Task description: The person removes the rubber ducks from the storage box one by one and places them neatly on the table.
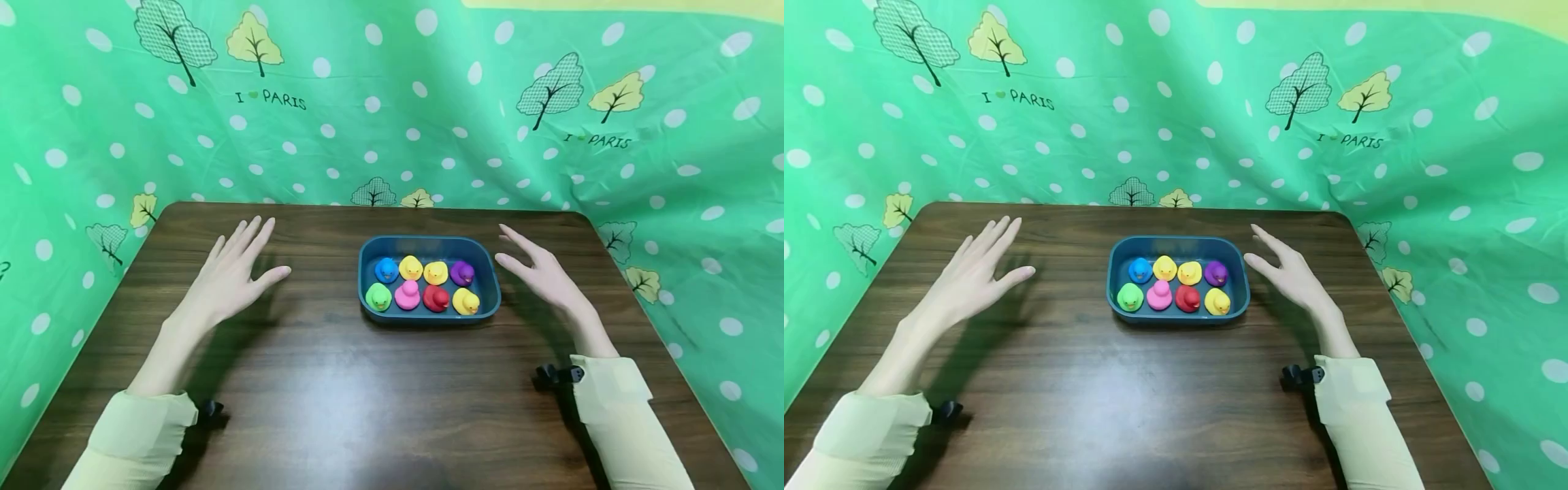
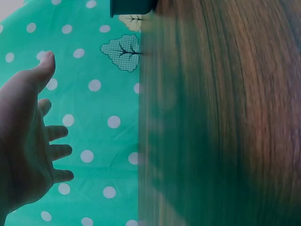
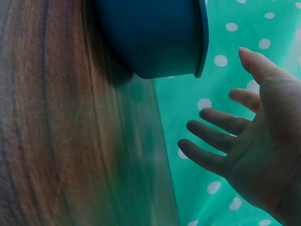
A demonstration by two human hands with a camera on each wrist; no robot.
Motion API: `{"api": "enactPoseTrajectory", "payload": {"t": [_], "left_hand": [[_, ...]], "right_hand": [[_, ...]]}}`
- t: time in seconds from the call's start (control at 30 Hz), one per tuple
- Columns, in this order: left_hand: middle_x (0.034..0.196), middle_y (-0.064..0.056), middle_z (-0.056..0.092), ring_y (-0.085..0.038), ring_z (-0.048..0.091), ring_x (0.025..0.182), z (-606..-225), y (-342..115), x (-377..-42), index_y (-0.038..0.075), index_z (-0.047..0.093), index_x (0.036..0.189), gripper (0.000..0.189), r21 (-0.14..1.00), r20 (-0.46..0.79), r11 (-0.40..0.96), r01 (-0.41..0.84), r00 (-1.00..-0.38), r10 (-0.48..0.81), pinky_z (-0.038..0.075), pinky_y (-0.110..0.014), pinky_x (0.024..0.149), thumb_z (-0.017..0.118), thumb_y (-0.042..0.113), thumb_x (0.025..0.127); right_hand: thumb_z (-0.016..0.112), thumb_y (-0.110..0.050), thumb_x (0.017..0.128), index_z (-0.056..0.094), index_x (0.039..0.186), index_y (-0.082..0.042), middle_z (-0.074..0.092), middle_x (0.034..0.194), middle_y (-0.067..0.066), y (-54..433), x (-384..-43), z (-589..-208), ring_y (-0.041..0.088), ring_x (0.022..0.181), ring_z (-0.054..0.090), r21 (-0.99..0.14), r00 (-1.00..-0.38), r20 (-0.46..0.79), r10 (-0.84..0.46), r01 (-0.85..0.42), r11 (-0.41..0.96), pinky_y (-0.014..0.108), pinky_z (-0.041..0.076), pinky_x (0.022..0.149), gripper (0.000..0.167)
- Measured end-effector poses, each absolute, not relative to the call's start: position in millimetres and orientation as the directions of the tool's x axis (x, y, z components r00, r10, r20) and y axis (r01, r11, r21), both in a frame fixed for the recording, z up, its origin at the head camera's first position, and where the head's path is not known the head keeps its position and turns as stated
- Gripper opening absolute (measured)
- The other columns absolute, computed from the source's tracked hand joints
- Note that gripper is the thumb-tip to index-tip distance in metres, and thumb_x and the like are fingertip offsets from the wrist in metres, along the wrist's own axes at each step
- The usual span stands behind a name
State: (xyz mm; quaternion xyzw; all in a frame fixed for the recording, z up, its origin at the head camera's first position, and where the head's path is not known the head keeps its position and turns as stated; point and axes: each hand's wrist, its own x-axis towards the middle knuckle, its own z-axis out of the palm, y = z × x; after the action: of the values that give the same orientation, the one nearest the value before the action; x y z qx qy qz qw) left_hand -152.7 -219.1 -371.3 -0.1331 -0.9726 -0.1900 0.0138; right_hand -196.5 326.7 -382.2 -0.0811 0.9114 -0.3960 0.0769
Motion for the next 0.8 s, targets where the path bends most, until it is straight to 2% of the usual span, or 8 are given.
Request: {"api": "enactPoseTrajectory", "payload": {"t": [0.3, 0.4, 0.53, 0.8], "left_hand": [[0.176, -0.003, 0.007, -0.032, 0.006, 0.163, -373, -213, -149, 0.034, 0.003, 0.166, 0.088, 0.388, 0.091, 0.881, 0.271, -0.962, 0.256, 0.006, -0.064, 0.128, 0.049, 0.067, 0.099], [0.176, -0.002, 0.007, -0.032, 0.006, 0.163, -371, -211, -148, 0.034, 0.003, 0.166, 0.087, 0.391, 0.092, 0.879, 0.274, -0.962, 0.258, 0.006, -0.063, 0.129, 0.049, 0.067, 0.1], [0.176, -0.001, 0.006, -0.031, 0.006, 0.163, -370, -205, -148, 0.035, 0.002, 0.165, 0.086, 0.393, 0.088, 0.877, 0.278, -0.96, 0.265, 0.007, -0.063, 0.129, 0.048, 0.066, 0.1], [0.175, -0.005, 0.014, -0.035, 0.017, 0.161, -373, -188, -149, 0.034, 0.006, 0.166, 0.085, 0.391, 0.108, 0.867, 0.309, -0.951, 0.29, 0.012, -0.062, 0.128, 0.051, 0.065, 0.1]], "right_hand": [[0.056, -0.057, 0.101, 0.032, 0.161, -0.035, 0.033, 0.169, 0.004, 328, -193, -387, 0.032, 0.16, 0.023, -0.719, -0.948, -0.188, -0.257, -0.046, 0.694, 0.067, 0.022, 0.124, 0.069], [0.054, -0.057, 0.102, 0.032, 0.162, -0.032, 0.034, 0.168, 0.006, 329, -191, -388, 0.036, 0.15, 0.043, -0.705, -0.942, -0.198, -0.272, -0.056, 0.707, 0.066, 0.026, 0.122, 0.068], [0.052, -0.054, 0.104, 0.031, 0.163, -0.028, 0.038, 0.166, 0.012, 330, -190, -392, 0.038, 0.124, 0.067, -0.688, -0.932, -0.197, -0.305, -0.09, 0.72, 0.063, 0.037, 0.118, 0.067], [0.05, -0.051, 0.106, 0.033, 0.162, -0.02, 0.041, 0.164, 0.014, 331, -191, -404, 0.032, 0.122, 0.069, -0.696, -0.915, -0.201, -0.351, -0.118, 0.708, 0.053, 0.049, 0.11, 0.067]]}}
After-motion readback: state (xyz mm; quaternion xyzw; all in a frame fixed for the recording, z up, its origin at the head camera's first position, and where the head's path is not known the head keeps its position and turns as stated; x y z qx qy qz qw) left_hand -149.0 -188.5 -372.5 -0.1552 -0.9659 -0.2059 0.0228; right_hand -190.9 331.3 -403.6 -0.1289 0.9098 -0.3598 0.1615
